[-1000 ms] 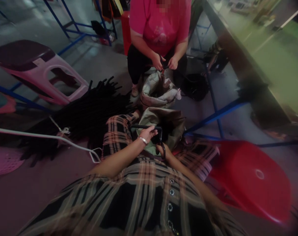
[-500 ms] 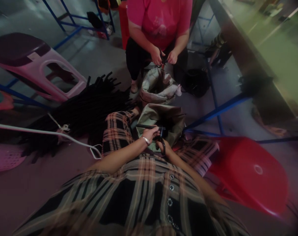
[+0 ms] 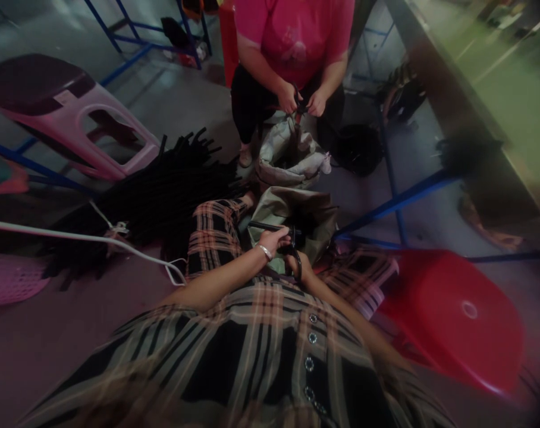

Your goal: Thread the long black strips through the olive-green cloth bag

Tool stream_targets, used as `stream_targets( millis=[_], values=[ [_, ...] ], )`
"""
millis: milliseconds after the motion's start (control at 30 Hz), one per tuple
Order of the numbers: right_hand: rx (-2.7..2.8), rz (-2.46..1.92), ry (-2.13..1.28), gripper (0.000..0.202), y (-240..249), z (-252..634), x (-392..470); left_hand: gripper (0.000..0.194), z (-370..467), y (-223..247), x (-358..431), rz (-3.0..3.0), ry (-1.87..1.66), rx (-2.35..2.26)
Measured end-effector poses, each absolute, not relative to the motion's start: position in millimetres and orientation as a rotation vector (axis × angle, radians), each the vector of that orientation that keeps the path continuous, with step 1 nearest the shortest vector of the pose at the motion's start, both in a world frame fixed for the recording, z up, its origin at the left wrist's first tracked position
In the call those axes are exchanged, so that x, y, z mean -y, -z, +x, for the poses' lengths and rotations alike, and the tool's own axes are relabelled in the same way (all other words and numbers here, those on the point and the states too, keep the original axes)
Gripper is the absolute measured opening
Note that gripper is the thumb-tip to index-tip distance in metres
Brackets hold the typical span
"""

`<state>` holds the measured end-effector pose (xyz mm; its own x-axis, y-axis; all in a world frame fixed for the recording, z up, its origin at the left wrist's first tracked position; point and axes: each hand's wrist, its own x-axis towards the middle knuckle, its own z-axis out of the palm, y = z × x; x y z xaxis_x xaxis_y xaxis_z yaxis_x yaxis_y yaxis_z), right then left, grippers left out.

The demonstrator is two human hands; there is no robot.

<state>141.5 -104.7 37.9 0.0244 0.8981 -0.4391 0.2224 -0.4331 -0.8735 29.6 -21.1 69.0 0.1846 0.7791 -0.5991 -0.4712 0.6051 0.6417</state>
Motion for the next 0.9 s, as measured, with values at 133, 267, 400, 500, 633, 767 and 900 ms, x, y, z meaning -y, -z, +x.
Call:
stream_targets(
  millis=[133, 267, 400, 500, 633, 767, 900],
  values=[
    [1.072, -1.739, -1.388, 0.013, -28.5, 142.9, 104.2, 0.014, 25.8, -68.5, 18.0, 0.306, -0.889, -1.055],
    [1.014, -1.746, -1.379, 0.015, -18.3, 145.7, 104.5, 0.016, 23.3, -63.6, 14.8, 0.294, -0.925, -1.084],
    [1.092, -1.723, -1.330, 0.018, -10.6, 147.7, 105.7, 0.017, 22.7, -59.0, 13.1, 0.300, -0.943, -1.097],
    [1.083, -1.740, -1.315, 0.020, -9.4, 147.2, 105.9, 0.017, 23.1, -57.8, 12.7, 0.301, -0.952, -1.096],
    [1.076, -1.738, -1.317, 0.019, -14.2, 145.5, 105.8, 0.016, 23.2, -58.6, 12.0, 0.289, -0.949, -1.093],
    [1.125, -1.769, -1.254, 0.020, -18.1, 145.2, 105.5, 0.012, 21.6, -60.2, 10.6, 0.269, -0.971, -1.078],
    [1.151, -1.790, -1.226, 0.021, -18.3, 145.0, 104.9, 0.011, 19.2, -61.5, 9.6, 0.258, -0.974, -1.061]
  ],
)
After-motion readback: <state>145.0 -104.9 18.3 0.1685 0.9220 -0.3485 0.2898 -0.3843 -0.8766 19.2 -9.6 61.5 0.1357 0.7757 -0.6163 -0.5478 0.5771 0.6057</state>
